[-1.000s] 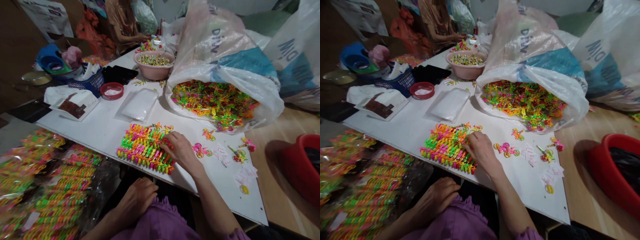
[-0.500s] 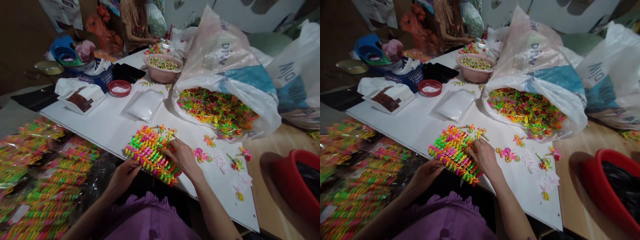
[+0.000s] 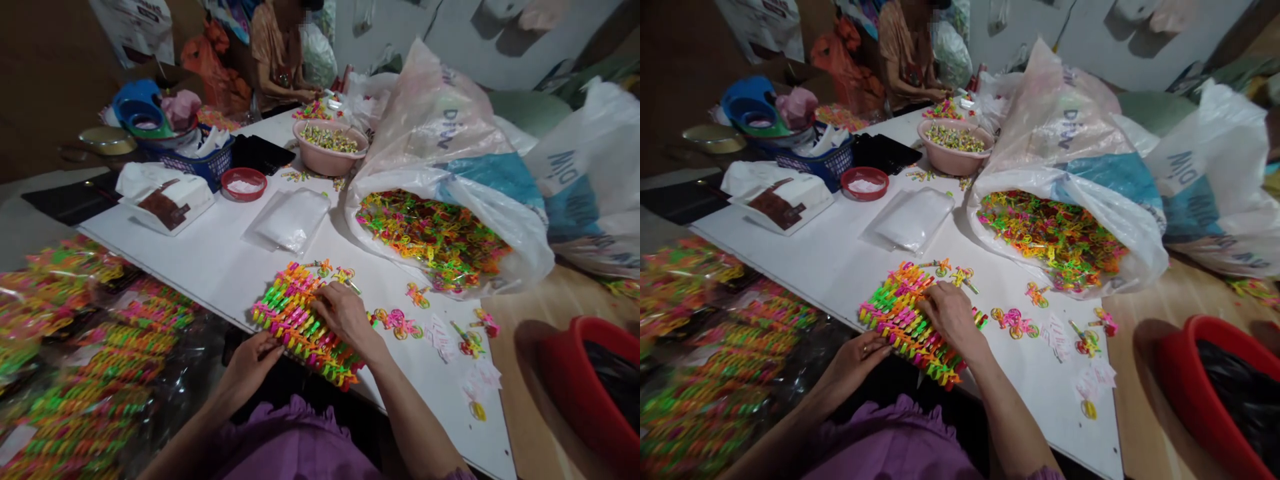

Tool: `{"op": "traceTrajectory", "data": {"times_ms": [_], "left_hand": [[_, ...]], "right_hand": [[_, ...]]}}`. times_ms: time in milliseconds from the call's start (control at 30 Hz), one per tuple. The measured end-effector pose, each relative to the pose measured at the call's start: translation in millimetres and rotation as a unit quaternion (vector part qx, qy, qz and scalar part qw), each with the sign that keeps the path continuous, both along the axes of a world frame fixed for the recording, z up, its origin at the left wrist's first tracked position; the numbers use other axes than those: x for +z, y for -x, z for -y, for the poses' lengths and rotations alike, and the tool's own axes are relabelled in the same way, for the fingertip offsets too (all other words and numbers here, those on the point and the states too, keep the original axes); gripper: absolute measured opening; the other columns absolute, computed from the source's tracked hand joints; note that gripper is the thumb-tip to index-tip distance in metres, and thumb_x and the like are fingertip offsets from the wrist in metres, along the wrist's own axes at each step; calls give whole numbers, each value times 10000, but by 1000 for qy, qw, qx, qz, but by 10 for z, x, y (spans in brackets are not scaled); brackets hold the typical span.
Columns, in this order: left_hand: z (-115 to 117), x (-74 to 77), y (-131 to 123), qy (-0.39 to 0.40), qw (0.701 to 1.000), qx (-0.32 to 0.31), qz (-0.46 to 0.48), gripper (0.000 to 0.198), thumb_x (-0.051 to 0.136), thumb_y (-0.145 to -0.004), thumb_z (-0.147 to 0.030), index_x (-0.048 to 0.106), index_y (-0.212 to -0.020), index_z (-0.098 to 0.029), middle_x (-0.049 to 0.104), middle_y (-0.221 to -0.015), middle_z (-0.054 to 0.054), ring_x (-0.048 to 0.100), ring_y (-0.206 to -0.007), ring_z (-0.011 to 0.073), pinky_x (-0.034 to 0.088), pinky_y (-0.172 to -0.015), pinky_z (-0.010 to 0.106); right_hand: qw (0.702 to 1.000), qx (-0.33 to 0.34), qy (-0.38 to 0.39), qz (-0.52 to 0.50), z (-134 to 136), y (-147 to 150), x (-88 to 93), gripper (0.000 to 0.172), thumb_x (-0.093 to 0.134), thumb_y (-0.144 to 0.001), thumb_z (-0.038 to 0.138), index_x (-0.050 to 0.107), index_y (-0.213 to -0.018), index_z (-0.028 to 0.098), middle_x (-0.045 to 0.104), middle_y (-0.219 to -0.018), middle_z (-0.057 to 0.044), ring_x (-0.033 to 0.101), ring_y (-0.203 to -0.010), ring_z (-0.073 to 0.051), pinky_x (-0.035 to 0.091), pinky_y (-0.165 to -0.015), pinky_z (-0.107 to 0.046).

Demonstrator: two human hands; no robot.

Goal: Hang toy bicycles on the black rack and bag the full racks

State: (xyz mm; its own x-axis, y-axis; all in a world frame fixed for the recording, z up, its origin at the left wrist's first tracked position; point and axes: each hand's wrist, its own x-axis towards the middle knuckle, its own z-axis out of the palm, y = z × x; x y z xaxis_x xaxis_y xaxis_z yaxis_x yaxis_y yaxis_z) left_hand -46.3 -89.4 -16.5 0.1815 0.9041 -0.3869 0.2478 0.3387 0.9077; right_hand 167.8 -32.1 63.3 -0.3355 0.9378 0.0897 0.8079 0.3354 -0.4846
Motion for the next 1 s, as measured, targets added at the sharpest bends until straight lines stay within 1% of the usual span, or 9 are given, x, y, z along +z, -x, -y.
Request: {"op": "traceTrajectory", "data": {"times_ms": [100, 200, 300, 400, 467, 567, 733, 867, 1000], "left_hand": [[-20, -77, 89, 16, 999, 29, 13, 331, 673, -629, -461, 609, -821, -200, 706, -835, 35, 659, -824, 240, 515, -752, 331], [-23, -136, 167, 57, 992, 96, 59, 530, 730, -548, -530, 571, -919, -186, 698, -825, 37, 658, -730, 216, 525, -639, 303], [5, -67, 121, 86, 977, 167, 104, 660, 747, -545, -539, 520, -1036, -161, 689, -852, 51, 650, -706, 185, 516, -602, 270], [41, 81, -14, 108, 962, 214, 133, 721, 761, -548, -511, 487, -1111, -153, 681, -877, 60, 649, -701, 181, 512, -592, 270], [36, 170, -78, 116, 960, 209, 147, 701, 764, -553, -490, 501, -1107, -150, 675, -880, 60, 647, -722, 185, 512, -605, 271], [-82, 248, -96, 119, 970, 152, 150, 581, 744, -598, -463, 548, -1048, -150, 662, -874, 46, 630, -773, 169, 504, -639, 247], [-750, 269, -228, 120, 976, -19, 182, 460, 703, -675, -397, 560, -1065, -199, 654, -906, 30, 608, -776, 136, 487, -636, 220], [-1479, 286, -675, 137, 970, -100, 177, 388, 732, -636, -337, 621, -960, -155, 658, -826, 56, 602, -675, 133, 496, -624, 251], [-1908, 308, -969, 102, 982, -94, 130, 490, 718, -639, -279, 554, -1075, -124, 645, -747, 51, 582, -583, 113, 458, -534, 231]], "right_hand": [[998, -47, 18, -48, -194, -347, 15, 293, 487, -897, 375, 546, -1121, 196, 598, -885, -29, 561, -739, -129, 433, -701, -253], [998, -61, -15, -11, -552, -668, -146, 333, 475, -897, 364, 542, -1162, 173, 563, -1026, -82, 566, -839, -148, 443, -769, -282], [995, 77, -35, 56, -898, -682, -408, 457, 545, -851, 403, 501, -1238, 165, 488, -1210, -131, 485, -1077, -211, 400, -901, -342], [972, 211, -34, 93, -995, -571, -563, 479, 544, -850, 413, 474, -1265, 183, 465, -1273, -125, 429, -1150, -222, 360, -947, -377], [967, 230, -34, 102, -868, -652, -566, 385, 499, -881, 381, 514, -1215, 190, 493, -1251, -114, 418, -1165, -216, 337, -961, -391], [976, 176, -35, 125, -474, -1103, -491, 310, 508, -871, 367, 579, -1119, 194, 538, -1199, -116, 422, -1164, -240, 298, -984, -442], [983, 20, -56, 173, 310, -1801, -413, 306, 509, -846, 289, 596, -1135, 238, 530, -1232, -120, 423, -1173, -282, 303, -970, -491], [987, -29, -58, 146, 673, -1623, -482, 401, 488, -810, 211, 539, -1208, 212, 521, -1242, -124, 437, -1166, -275, 329, -965, -492], [989, -82, -66, 102, 769, -1327, -533, 321, 479, -834, 213, 554, -1146, 208, 539, -1208, -118, 459, -1140, -262, 323, -983, -501]]}}
